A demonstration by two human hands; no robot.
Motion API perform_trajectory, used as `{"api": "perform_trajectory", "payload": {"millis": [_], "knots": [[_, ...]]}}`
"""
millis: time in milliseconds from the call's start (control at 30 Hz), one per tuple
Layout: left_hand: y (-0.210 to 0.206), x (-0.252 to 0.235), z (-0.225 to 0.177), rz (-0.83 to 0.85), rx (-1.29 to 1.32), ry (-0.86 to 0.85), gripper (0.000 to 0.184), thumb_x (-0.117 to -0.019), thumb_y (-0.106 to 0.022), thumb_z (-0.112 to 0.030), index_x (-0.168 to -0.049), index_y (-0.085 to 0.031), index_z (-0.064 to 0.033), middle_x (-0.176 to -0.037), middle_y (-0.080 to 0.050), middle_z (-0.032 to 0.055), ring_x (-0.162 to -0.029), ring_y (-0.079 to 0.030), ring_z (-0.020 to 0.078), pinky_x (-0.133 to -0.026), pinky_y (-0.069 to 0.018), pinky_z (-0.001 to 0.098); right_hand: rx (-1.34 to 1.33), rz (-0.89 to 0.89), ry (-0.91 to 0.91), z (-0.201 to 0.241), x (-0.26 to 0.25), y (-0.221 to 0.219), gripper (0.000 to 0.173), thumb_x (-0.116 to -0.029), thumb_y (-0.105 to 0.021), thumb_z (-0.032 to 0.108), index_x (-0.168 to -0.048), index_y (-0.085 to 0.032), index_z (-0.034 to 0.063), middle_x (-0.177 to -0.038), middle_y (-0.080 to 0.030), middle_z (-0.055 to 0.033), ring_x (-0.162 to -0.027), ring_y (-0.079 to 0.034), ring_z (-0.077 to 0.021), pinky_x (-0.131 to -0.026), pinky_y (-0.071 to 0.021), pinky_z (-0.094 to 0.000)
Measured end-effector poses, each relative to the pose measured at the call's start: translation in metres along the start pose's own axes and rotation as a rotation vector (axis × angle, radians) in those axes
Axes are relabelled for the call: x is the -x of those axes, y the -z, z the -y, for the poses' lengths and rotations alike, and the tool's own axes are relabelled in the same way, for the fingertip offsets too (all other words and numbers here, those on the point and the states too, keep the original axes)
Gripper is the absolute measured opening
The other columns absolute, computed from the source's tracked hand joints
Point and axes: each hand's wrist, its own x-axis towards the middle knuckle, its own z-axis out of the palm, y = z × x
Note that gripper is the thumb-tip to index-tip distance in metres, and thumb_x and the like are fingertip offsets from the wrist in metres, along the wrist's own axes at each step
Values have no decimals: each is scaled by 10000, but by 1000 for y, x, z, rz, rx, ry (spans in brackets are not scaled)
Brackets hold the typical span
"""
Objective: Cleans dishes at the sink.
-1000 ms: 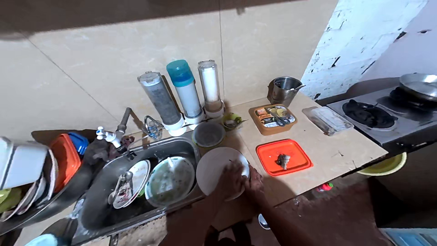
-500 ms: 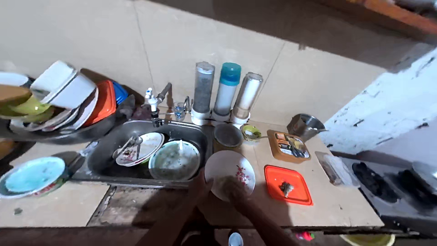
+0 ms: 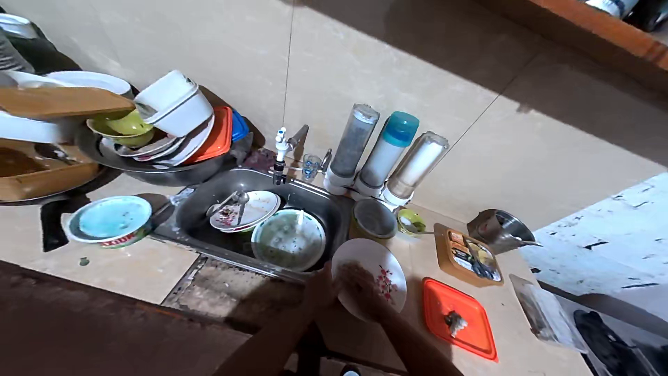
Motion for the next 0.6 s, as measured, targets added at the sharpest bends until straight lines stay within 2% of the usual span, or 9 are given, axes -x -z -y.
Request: {"api": "perform_trajectory", "payload": {"millis": [100, 167, 200, 267, 333, 367, 433, 500, 600], "knots": [[-3, 0, 3, -14, 31, -33, 627, -1055, -524, -332, -1562, -338, -12, -1299, -639, 275, -1247, -606, 426, -1086, -437, 580, 225, -105, -180, -27, -17, 10, 496, -1078, -378, 145, -1561, -394, 32, -1647, -328, -153, -1551, -240, -331, -1264, -149, -557], [-3, 0, 6, -33, 34, -56, 625, -1056, -523, -322, -1559, -344, 1, -1294, -646, 274, -1246, -612, 419, -1100, -425, 577, 202, -72, -239, -24, -26, 10, 526, -1086, -370, 198, -1580, -339, 19, -1674, -247, -174, -1573, -148, -344, -1276, -79, -538], [-3, 0, 6, -35, 26, -60, 625, -1054, -526, -321, -1558, -345, 2, -1291, -650, 271, -1242, -616, 417, -1102, -421, 578, 174, -51, -207, -16, -23, 6, 525, -1081, -388, 215, -1567, -370, 17, -1665, -272, -175, -1569, -168, -338, -1280, -92, -518], [-4, -1, 5, -44, 15, -65, 632, -1043, -546, -318, -1555, -355, -3, -1298, -649, 268, -1245, -616, 417, -1105, -416, 581, 112, -37, -23, -10, -15, -4, 467, -1068, -441, 205, -1493, -504, 24, -1602, -409, -160, -1532, -296, -317, -1275, -176, -496], [-5, -1, 7, -52, 31, -65, 637, -1038, -552, -321, -1560, -358, -12, -1295, -651, 268, -1238, -619, 417, -1089, -429, 586, 168, -64, 56, -17, -15, -2, 451, -1063, -442, 194, -1482, -534, 56, -1584, -449, -123, -1514, -343, -296, -1261, -216, -511], [-6, -2, 9, -46, 46, -64, 634, -1042, -542, -329, -1563, -355, -21, -1291, -653, 263, -1236, -622, 412, -1085, -440, 589, 239, -75, -35, -21, -16, 3, 484, -1075, -406, 214, -1532, -464, 63, -1621, -393, -111, -1537, -293, -283, -1272, -181, -517], [-7, -3, 12, -52, 72, -71, 627, -1042, -536, -329, -1562, -360, -24, -1279, -661, 263, -1229, -627, 411, -1085, -438, 592, 301, -64, -266, -27, -29, 11, 568, -1091, -345, 257, -1607, -273, 32, -1694, -189, -162, -1582, -98, -333, -1264, -37, -582], [-5, -4, 11, -55, 67, -58, 625, -1043, -534, -329, -1563, -361, -29, -1265, -666, 261, -1213, -634, 416, -1070, -449, 593, 278, -13, -313, -18, -37, 8, 638, -1093, -335, 335, -1618, -190, 3, -1704, -91, -194, -1583, -15, -363, -1266, -3, -568], [-6, -2, 8, -41, 30, -41, 641, -1042, -541, -328, -1573, -341, -30, -1247, -672, 267, -1199, -638, 428, -1066, -446, 594, 157, -40, 20, -15, -24, -11, 530, -1086, -376, 287, -1535, -434, 13, -1638, -345, -158, -1550, -245, -325, -1274, -145, -523]]}}
